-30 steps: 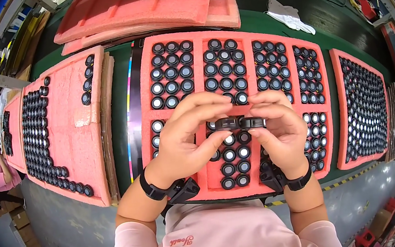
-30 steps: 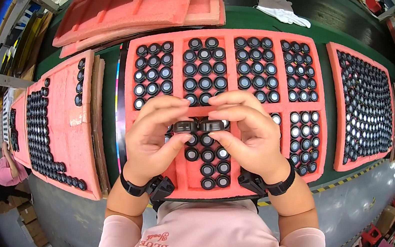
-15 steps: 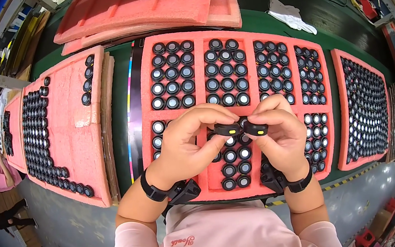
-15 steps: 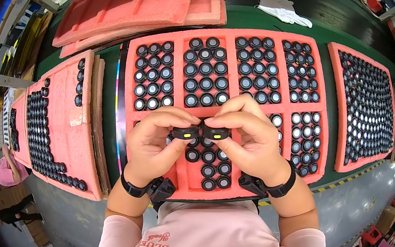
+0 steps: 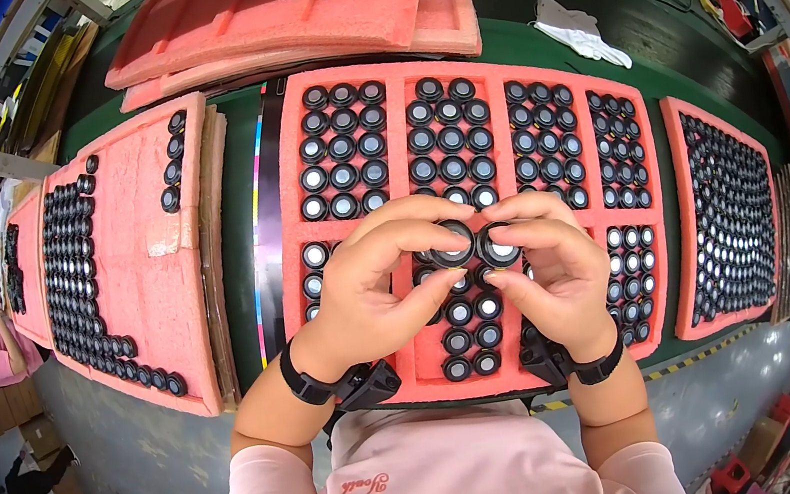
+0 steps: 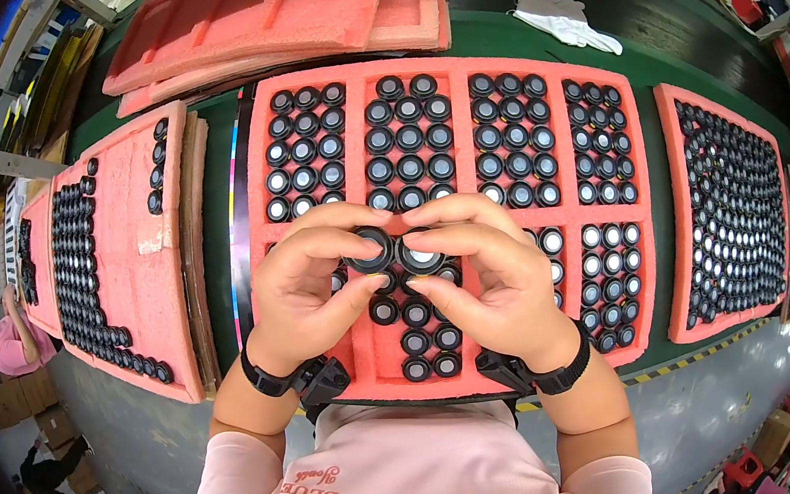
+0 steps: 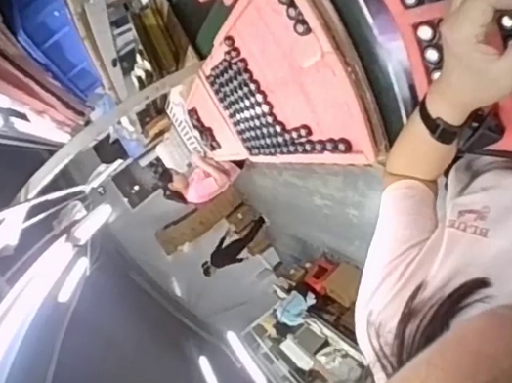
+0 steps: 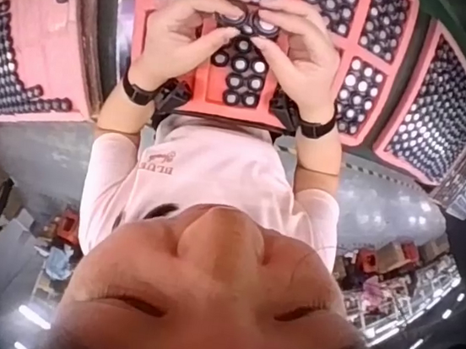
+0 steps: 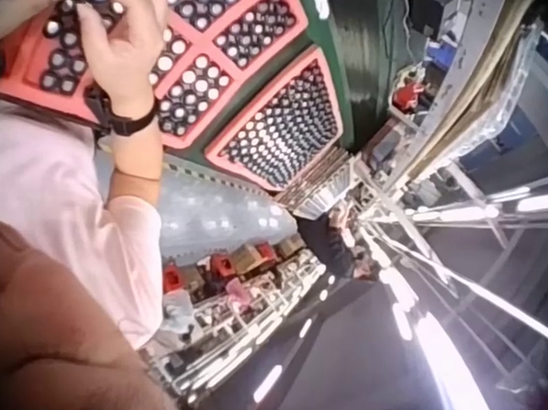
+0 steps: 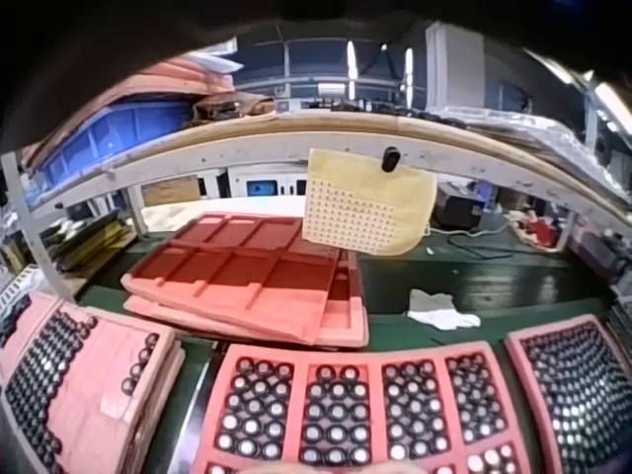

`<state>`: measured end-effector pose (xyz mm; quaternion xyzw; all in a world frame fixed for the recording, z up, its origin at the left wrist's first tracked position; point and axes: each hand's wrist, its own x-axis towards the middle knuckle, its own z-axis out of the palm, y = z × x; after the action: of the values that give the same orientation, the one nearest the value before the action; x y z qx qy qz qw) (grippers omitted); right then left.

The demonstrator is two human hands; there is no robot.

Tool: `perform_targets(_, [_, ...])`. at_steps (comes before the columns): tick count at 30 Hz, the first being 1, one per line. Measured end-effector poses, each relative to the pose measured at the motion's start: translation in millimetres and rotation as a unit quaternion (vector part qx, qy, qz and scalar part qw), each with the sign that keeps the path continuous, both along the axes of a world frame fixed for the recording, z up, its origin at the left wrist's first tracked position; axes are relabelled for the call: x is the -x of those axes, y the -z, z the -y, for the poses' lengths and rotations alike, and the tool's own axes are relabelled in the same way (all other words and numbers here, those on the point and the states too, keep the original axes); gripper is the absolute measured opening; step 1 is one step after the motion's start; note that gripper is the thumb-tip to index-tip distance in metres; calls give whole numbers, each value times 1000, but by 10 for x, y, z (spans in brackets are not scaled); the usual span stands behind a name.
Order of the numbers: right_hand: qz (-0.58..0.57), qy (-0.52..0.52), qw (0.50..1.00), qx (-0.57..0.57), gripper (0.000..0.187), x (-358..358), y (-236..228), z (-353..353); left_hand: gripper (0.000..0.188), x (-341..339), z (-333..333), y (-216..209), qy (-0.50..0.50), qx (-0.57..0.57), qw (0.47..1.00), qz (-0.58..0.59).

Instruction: Assembling small components and placing them into organized trays on a factory production line.

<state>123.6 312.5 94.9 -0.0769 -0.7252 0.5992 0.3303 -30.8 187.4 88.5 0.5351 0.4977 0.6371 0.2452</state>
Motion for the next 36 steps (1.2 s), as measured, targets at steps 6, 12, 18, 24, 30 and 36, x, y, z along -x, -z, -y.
perform_targets(6, [-10, -2, 1000, 8, 32, 14, 4, 7, 27, -40, -25, 25, -31, 3, 999, 19])
perform_targets(12, [0, -38, 999, -12, 33, -17, 5, -27, 27, -37, -23, 6, -33, 3, 999, 12])
perform_targets(18, [14, -11, 1000, 1, 30, -8, 4, -18, 29, -12, -14, 40, -32, 9, 999, -4])
perform_targets(24, [13, 44, 990, 136, 26, 43, -1, 66, 32, -65, -44, -35, -79, 57, 995, 27])
perform_targets(30, [23, -7, 1000, 6, 28, 70, 89, -19, 31, 39, -39, 9, -95, -10, 987, -131])
perform_targets(36, [62, -23, 995, 81, 23, -29, -29, 94, 29, -32, 176, -183, -128, -16, 981, -143])
